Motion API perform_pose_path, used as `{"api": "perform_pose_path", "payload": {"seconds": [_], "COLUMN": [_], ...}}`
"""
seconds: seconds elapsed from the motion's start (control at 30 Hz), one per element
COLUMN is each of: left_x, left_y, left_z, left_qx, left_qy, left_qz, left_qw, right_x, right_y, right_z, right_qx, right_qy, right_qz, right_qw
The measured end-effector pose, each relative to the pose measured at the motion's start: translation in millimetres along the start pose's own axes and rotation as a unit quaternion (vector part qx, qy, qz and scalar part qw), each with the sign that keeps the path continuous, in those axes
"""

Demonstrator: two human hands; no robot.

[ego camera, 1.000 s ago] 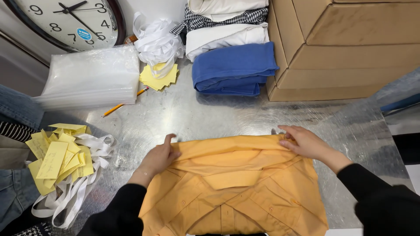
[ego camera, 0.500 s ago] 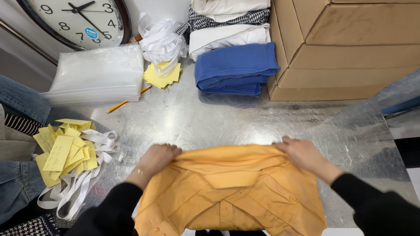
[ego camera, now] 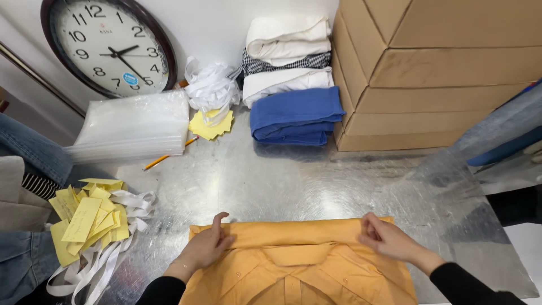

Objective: The person takes a blue long-sleeved shirt with orange stripes from a hanger, lays it on a metal table, and folds it neatly. They then take a yellow long-sleeved shirt from the rack, fold it in the same manner, and place it on top of the blue shirt.

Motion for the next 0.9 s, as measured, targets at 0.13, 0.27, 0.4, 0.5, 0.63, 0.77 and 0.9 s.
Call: {"api": "perform_pose_path", "payload": {"seconds": [0.13, 0.27, 0.4, 0.5, 0.63, 0.77, 0.9], "left_x": [-18, -34, -27, -23, -3, -23, -49], "left_y": [-27, -40, -27, -23, -6, -20, -30], "left_z": [37, 65, 62, 53, 22, 18, 20], "left_qx": [0.049, 0.011, -0.012, -0.133, -0.187, -0.177, -0.192], "left_qy": [-0.021, 0.004, -0.030, 0.039, 0.168, 0.149, 0.143], "left_qz": [0.100, 0.295, 0.458, 0.457, 0.449, 0.466, 0.517], "left_qw": [0.994, 0.955, 0.888, 0.879, 0.857, 0.854, 0.822], "right_x": [-13, -21, -18, -15, -9, -28, -39], "right_y": [17, 5, -5, -16, -15, -16, -9], "right_z": [33, 51, 54, 43, 40, 22, 3], "right_qx": [-0.026, -0.052, 0.012, 0.040, 0.098, 0.133, 0.135], "right_qy": [-0.030, 0.008, 0.003, -0.003, 0.162, 0.212, 0.196], "right_qz": [-0.044, -0.308, -0.374, -0.406, -0.426, -0.406, -0.338], "right_qw": [0.998, 0.950, 0.927, 0.913, 0.885, 0.879, 0.911]}}
Point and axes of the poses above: each hand's wrist, its own z-axis towards the middle knuckle, its own x-axis out of the back of the hand, y = z × x, the point moved 7 cm from there along z, towards the middle knuckle, and after that the axes turned 4 degrees about -x, right-handed, at the moved point
